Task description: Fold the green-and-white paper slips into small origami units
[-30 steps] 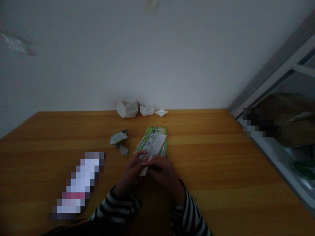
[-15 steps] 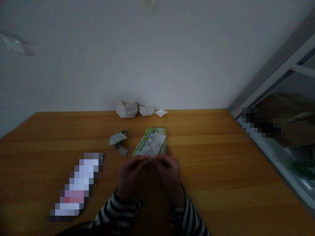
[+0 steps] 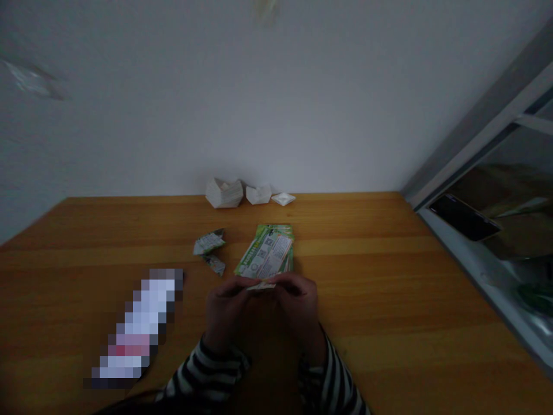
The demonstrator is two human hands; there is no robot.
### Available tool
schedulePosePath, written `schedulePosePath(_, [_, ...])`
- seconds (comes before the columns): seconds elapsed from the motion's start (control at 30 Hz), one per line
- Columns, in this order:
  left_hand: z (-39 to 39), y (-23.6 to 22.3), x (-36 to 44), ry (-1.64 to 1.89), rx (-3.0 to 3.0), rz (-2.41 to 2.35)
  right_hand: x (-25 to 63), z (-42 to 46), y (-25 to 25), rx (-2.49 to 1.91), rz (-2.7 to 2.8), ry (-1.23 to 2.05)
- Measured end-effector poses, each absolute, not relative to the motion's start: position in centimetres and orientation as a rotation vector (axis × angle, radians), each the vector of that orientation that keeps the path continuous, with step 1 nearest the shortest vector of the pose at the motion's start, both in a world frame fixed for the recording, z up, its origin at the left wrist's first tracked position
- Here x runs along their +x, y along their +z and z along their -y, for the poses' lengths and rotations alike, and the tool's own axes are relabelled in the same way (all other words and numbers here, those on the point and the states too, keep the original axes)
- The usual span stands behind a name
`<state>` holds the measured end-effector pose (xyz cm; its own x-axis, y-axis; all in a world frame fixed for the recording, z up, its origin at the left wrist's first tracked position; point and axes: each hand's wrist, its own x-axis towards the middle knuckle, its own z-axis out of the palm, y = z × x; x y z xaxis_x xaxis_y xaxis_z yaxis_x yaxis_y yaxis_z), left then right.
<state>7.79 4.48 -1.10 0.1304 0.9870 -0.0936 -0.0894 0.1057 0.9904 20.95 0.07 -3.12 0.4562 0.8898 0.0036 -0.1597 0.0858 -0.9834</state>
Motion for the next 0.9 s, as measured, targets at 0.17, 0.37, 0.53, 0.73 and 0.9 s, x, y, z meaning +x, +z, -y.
schedulePosePath(0.17, [-4.5,-1.0,8.1,1.023,1.103,-1.074,20.9,-0.3,-2.4,-1.243,0.688,0.895])
schedulePosePath(0.37, [-4.3,-1.2,8.5,1.063,1.026,-1.101,20.4,-0.4,-2.3,-1.269,0.659,0.884])
schedulePosePath(0.53, [-3.7,-0.9,9.0,1.112,1.012,-1.146,20.0,-0.2,-2.6,-1.318,0.653,0.853])
schedulePosePath(0.73, [-3.3,-0.8,9.6,1.118,0.965,-1.147,19.7,-0.2,-2.3,-1.277,0.652,0.841])
schedulePosePath(0.9, [-3.4,-1.1,9.7,1.087,0.837,-1.122,19.3,-0.3,-2.7,-1.182,0.563,0.859])
